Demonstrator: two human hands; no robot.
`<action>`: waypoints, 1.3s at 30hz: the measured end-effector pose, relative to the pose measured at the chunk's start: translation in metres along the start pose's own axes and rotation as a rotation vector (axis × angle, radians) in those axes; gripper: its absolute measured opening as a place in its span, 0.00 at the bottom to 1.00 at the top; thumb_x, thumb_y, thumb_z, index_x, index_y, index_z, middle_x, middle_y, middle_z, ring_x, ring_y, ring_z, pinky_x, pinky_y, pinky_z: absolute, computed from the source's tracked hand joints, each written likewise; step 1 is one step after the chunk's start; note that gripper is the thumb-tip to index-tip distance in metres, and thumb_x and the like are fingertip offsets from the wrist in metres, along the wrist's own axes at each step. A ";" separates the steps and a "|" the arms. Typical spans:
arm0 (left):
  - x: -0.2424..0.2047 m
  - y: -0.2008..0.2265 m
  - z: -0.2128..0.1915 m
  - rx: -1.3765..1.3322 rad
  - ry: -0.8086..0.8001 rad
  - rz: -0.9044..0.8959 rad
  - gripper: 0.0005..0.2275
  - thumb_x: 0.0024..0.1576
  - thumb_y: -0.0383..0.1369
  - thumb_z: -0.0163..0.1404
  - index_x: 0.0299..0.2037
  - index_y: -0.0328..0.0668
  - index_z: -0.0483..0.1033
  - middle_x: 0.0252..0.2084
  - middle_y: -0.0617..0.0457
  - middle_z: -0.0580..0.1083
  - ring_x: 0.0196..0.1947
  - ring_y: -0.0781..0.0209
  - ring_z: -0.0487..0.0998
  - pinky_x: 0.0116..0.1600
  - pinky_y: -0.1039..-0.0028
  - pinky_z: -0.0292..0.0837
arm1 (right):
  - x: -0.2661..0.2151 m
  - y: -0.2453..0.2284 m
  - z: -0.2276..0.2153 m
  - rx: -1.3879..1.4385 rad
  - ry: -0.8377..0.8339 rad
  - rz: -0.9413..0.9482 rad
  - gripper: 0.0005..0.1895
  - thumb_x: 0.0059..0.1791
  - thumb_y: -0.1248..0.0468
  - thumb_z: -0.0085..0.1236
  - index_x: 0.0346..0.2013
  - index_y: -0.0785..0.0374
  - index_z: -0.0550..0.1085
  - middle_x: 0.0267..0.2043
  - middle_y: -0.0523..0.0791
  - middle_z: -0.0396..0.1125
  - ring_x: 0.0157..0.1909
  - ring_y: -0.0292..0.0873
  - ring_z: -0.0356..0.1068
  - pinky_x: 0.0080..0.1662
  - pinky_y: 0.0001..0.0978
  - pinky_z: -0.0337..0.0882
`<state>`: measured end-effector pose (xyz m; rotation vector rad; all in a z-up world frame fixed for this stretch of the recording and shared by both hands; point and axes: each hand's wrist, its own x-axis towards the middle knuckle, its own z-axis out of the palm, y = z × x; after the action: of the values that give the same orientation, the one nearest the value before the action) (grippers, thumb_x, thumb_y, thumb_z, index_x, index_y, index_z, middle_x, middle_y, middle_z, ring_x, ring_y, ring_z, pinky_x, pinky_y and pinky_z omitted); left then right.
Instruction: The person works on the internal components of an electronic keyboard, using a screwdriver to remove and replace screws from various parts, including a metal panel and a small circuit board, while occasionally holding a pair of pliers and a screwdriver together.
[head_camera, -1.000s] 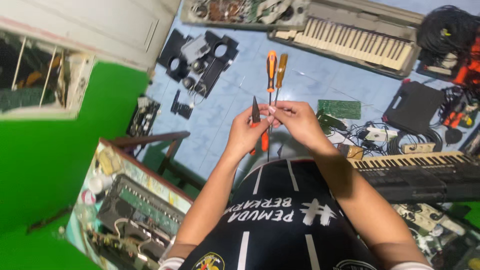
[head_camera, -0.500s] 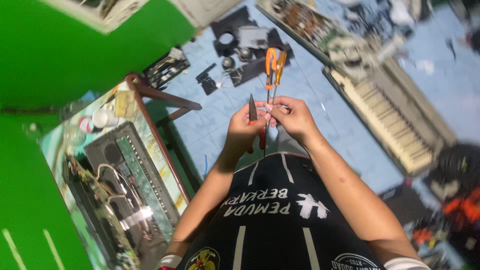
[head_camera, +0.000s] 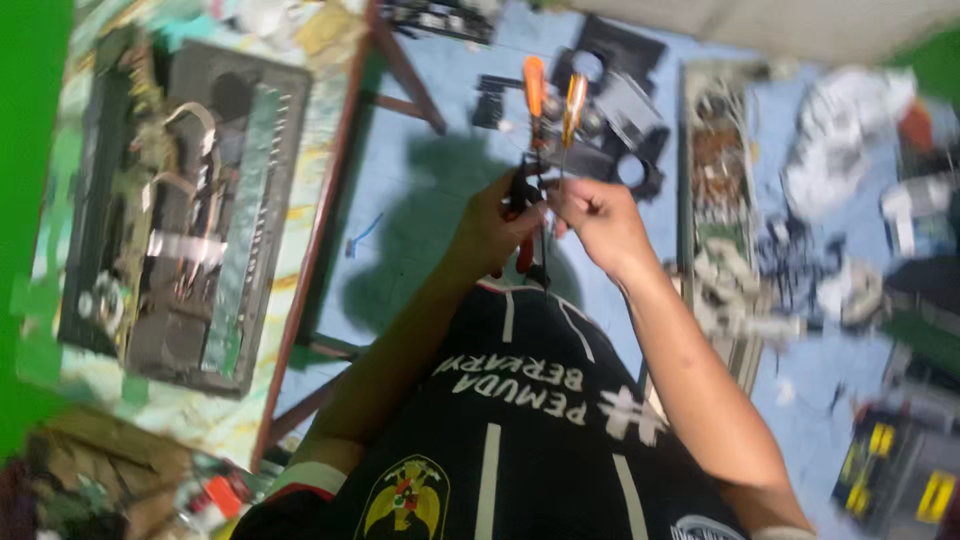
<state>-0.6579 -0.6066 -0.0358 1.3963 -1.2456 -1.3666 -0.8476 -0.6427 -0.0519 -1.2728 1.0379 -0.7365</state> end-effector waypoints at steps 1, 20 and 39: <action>0.002 0.002 -0.004 -0.011 0.028 -0.019 0.19 0.61 0.28 0.56 0.62 0.39 0.72 0.35 0.53 0.77 0.33 0.68 0.78 0.39 0.76 0.76 | 0.011 -0.006 0.003 0.006 -0.028 0.013 0.07 0.55 0.69 0.55 0.43 0.70 0.79 0.27 0.39 0.68 0.30 0.32 0.67 0.36 0.25 0.68; 0.072 -0.020 -0.192 -0.309 0.339 -0.030 0.19 0.61 0.24 0.54 0.63 0.36 0.71 0.42 0.51 0.80 0.39 0.64 0.84 0.45 0.76 0.80 | 0.220 -0.059 0.145 -0.204 -0.405 -0.046 0.11 0.56 0.66 0.55 0.48 0.69 0.79 0.30 0.44 0.71 0.29 0.33 0.69 0.34 0.26 0.69; 0.173 -0.063 -0.317 -0.375 0.566 0.189 0.11 0.68 0.28 0.54 0.58 0.31 0.73 0.40 0.45 0.79 0.31 0.58 0.80 0.34 0.69 0.75 | 0.421 -0.077 0.240 -0.260 -0.658 0.062 0.10 0.53 0.65 0.59 0.45 0.69 0.80 0.31 0.44 0.74 0.29 0.34 0.69 0.34 0.26 0.69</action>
<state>-0.3483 -0.7916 -0.1024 1.2393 -0.6848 -0.9209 -0.4572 -0.9399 -0.0689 -1.5517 0.6341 -0.1032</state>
